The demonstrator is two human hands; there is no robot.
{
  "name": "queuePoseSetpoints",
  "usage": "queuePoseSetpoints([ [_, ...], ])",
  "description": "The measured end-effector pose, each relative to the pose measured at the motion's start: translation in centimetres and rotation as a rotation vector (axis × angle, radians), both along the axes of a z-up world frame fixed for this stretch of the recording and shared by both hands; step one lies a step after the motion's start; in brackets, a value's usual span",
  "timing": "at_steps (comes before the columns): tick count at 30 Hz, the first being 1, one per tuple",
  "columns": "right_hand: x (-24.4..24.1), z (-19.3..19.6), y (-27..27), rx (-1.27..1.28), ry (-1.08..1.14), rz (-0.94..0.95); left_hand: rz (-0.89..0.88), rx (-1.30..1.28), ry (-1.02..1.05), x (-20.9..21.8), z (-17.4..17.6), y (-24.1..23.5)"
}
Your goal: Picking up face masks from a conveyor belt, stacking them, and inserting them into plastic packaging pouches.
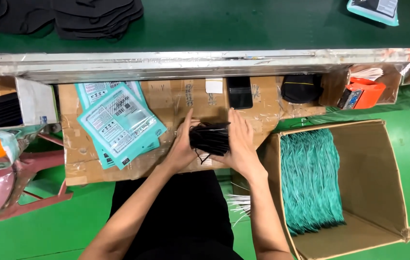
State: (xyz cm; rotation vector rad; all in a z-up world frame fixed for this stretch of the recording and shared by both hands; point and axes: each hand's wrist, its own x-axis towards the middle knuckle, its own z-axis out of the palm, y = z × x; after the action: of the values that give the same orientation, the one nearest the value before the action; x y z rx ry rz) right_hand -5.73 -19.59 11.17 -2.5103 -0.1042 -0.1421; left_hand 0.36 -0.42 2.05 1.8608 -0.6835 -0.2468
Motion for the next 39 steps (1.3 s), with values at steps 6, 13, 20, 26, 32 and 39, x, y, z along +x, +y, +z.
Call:
queuePoseSetpoints([
  [6, -0.4, -6.3, -0.3, 0.711, 0.114, -0.116, 0.027, -0.104, 0.191, -0.1, 2.6, -0.9],
  [13, 0.0, -9.3, 0.5, 0.778, 0.037, -0.088, 0.107, -0.112, -0.213, 0.1, -0.6, -0.3],
  [20, -0.7, -12.0, -0.7, 0.841, -0.079, 0.066, 0.305, -0.005, 0.368, 0.3, -0.7, -1.5],
  [26, -0.9, -19.4, -0.6, 0.699, 0.104, -0.442, 0.22, 0.005, -0.391, -1.0, 3.6, 3.3],
  [32, -0.1, -15.5, 0.0, 0.395, -0.289, -0.224, 0.452, 0.365, -0.532, -1.6, 3.9, 12.3],
  [39, 2.4, -13.5, -1.5, 1.627, -0.143, -0.472, 0.351, 0.523, -0.588, -0.3, -0.4, 13.8],
])
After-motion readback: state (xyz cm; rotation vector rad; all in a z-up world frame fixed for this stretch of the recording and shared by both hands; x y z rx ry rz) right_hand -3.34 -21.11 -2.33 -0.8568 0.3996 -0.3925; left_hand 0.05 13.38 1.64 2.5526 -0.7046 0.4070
